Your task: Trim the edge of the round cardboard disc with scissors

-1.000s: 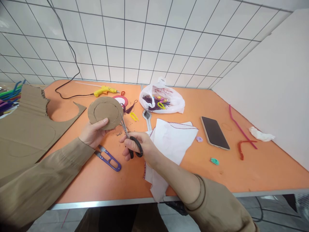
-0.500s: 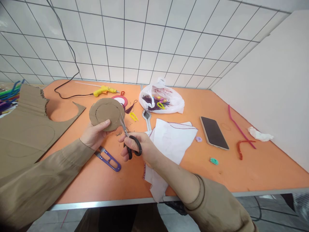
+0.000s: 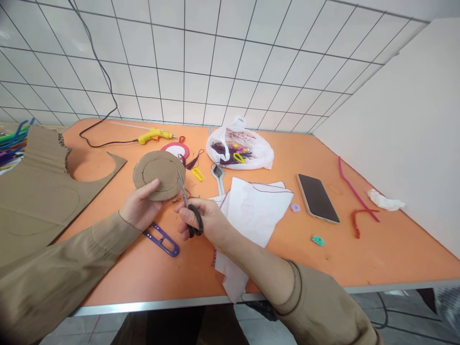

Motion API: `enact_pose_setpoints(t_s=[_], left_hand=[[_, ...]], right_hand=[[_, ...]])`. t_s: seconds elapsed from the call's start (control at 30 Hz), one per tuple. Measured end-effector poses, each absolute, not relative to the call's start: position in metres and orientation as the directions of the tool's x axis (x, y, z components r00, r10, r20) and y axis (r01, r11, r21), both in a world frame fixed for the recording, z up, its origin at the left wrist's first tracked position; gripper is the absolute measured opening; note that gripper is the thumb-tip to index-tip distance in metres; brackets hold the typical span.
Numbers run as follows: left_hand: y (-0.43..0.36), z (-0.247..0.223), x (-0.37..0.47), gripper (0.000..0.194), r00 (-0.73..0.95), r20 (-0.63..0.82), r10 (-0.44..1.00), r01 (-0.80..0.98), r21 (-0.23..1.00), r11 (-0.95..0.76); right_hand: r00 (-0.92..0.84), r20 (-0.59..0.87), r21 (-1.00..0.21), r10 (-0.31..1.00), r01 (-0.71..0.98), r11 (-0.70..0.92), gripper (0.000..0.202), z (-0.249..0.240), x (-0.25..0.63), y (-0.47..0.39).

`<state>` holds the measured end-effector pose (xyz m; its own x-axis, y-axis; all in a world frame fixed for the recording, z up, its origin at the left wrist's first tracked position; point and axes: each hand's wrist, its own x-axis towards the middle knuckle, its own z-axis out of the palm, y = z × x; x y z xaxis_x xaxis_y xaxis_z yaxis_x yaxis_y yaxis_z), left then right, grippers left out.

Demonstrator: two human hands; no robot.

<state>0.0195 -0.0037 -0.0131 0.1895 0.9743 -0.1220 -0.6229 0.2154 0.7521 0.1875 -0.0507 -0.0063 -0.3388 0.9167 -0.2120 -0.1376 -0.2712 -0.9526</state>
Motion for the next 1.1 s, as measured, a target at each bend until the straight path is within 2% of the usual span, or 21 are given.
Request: enact_pose_setpoints(t_s=[0.2, 0.6, 0.87, 1.1], left_hand=[[-0.002, -0.021, 0.019, 0.031, 0.183, -0.128, 0.975, -0.617, 0.757, 0.215], [-0.007, -0.018, 0.024, 0.028, 0.2, -0.091, 0.976, -0.649, 0.734, 0.202], [-0.006, -0.022, 0.025, 0.047, 0.177, -0.082, 0.981, -0.657, 0.732, 0.18], [0.006, -0.023, 0.017, 0.041, 0.122, -0.125, 0.985, -0.707, 0.686, 0.175]], right_hand=[[-0.34, -0.205, -0.947, 0.918, -0.168, -0.274, 0.052, -0.008, 0.188, -0.05], [-0.3, -0.188, -0.971, 0.935, -0.086, -0.223, 0.047, -0.003, 0.185, -0.051], [-0.234, -0.206, -0.978, 0.95, 0.039, -0.203, 0.03, -0.012, 0.184, -0.046], [-0.372, -0.204, -0.973, 0.905, -0.024, -0.229, 0.045, -0.01, 0.185, -0.048]])
